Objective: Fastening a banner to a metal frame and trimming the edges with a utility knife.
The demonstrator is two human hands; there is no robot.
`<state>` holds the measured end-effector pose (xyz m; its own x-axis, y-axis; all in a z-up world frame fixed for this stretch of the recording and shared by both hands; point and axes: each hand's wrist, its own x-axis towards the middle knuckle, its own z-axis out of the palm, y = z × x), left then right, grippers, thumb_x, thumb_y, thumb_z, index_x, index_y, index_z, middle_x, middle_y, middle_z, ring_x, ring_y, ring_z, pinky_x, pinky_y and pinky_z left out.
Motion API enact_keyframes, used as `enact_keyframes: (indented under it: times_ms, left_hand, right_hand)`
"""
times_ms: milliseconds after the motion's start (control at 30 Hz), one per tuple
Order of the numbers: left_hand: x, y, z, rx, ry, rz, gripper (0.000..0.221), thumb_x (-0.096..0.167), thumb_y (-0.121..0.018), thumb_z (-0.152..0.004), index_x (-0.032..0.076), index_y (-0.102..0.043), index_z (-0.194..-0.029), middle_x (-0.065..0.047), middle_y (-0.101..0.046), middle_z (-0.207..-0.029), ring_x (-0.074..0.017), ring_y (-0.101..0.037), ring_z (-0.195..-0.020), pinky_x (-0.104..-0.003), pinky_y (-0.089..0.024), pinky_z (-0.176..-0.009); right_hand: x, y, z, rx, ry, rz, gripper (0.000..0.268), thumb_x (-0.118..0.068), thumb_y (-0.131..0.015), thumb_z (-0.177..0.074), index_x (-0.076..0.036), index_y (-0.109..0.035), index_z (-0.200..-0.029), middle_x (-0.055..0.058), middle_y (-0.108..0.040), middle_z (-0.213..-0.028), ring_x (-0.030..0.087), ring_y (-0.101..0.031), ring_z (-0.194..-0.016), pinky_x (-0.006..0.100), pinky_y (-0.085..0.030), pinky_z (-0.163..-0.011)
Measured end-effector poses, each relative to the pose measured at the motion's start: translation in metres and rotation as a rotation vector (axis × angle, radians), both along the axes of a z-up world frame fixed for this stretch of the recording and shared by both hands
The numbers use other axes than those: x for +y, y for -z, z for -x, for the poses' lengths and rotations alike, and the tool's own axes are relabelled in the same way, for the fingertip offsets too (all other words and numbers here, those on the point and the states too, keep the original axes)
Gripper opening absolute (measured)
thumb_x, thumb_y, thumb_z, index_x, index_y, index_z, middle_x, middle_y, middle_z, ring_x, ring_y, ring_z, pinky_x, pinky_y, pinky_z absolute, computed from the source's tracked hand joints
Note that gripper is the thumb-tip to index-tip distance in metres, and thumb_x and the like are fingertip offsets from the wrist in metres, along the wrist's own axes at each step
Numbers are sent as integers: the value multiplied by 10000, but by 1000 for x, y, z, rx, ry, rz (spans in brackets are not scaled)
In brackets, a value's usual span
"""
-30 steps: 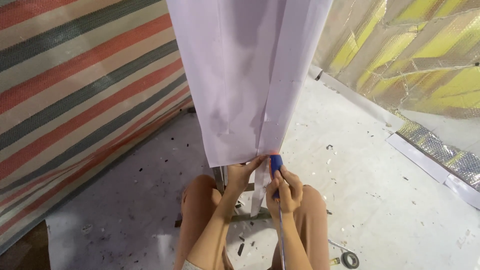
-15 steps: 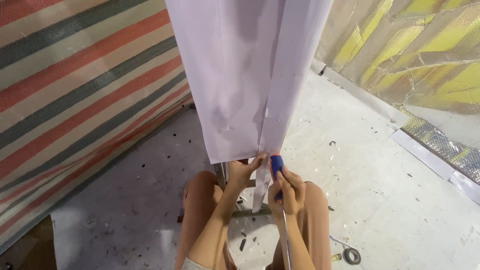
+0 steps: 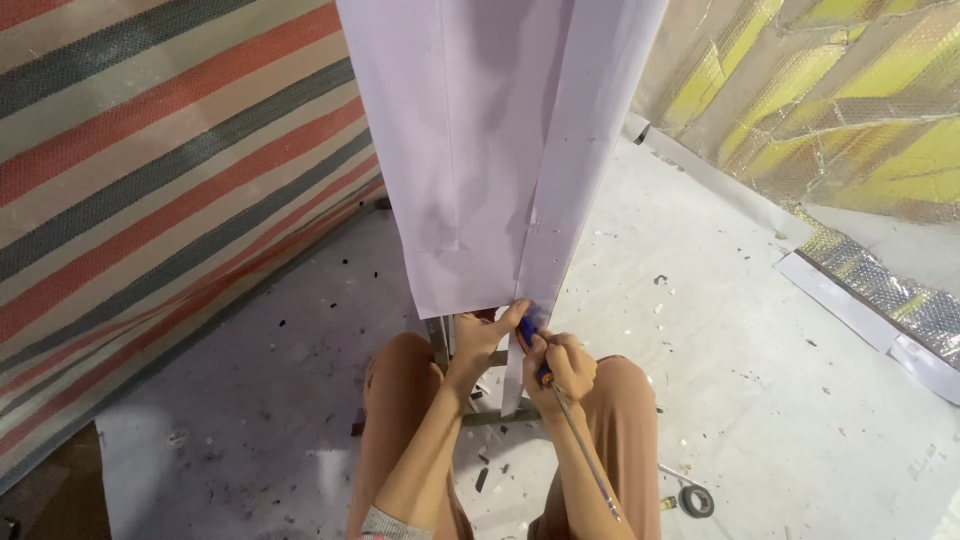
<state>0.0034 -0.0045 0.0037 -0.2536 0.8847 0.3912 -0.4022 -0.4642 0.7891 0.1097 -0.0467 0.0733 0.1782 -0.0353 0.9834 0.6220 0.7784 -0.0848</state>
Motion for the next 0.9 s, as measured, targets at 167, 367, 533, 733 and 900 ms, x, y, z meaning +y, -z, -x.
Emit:
enact_keyframes:
  times_ms: [167,367,533,733,900]
  left_hand:
    - [3,16,4,7,-17,57,555,-34,-910,-742,-77,-675,-1243,-219,-734,-1135,-242,-624,-1073,-503,-512,-964]
    - [-14,-27,7,-13,88,106,455,-7,-868,-798,-32,-707,-1223,-169,-737,-1162,-206,-602,-1075,-497,-522,-999]
    - [-15,-25,12,45,50,101,511,-13,-916,-746,-14,-724,-1220,-166,-753,-1124,-183,-618,-1060,-480,-518,-986]
    - [-20,-33,12,34,38,153,426,31,-905,-762,-20,-754,-1158,-151,-765,-1097,-182,-625,-1002,-474,-530,-976]
    - [-28,-71,-6,29,27,107,426,26,-897,-768,28,-756,-1170,-140,-772,-1117,-186,-613,-1053,-476,-549,-955]
  right_hand:
    - [-22,-24,-6,-5,-69,10,282,-38,-676,-931,50,-672,-663,196,-644,-661,301,-649,-480,338,-527,-467]
    - [-6,-13,-4,-5,-7,-79,226,19,-675,-923,79,-636,-708,229,-627,-744,319,-670,-550,369,-532,-479]
    - [4,-6,-4,-32,46,-85,217,-15,-680,-931,71,-669,-733,219,-656,-765,319,-672,-581,364,-546,-511]
    - [-12,-17,-14,42,113,-75,311,-23,-665,-1000,16,-554,-712,171,-594,-742,294,-684,-570,338,-555,-561]
    - [2,-8,-6,65,123,-38,329,-45,-682,-968,3,-560,-667,140,-588,-714,322,-693,-550,345,-565,-522]
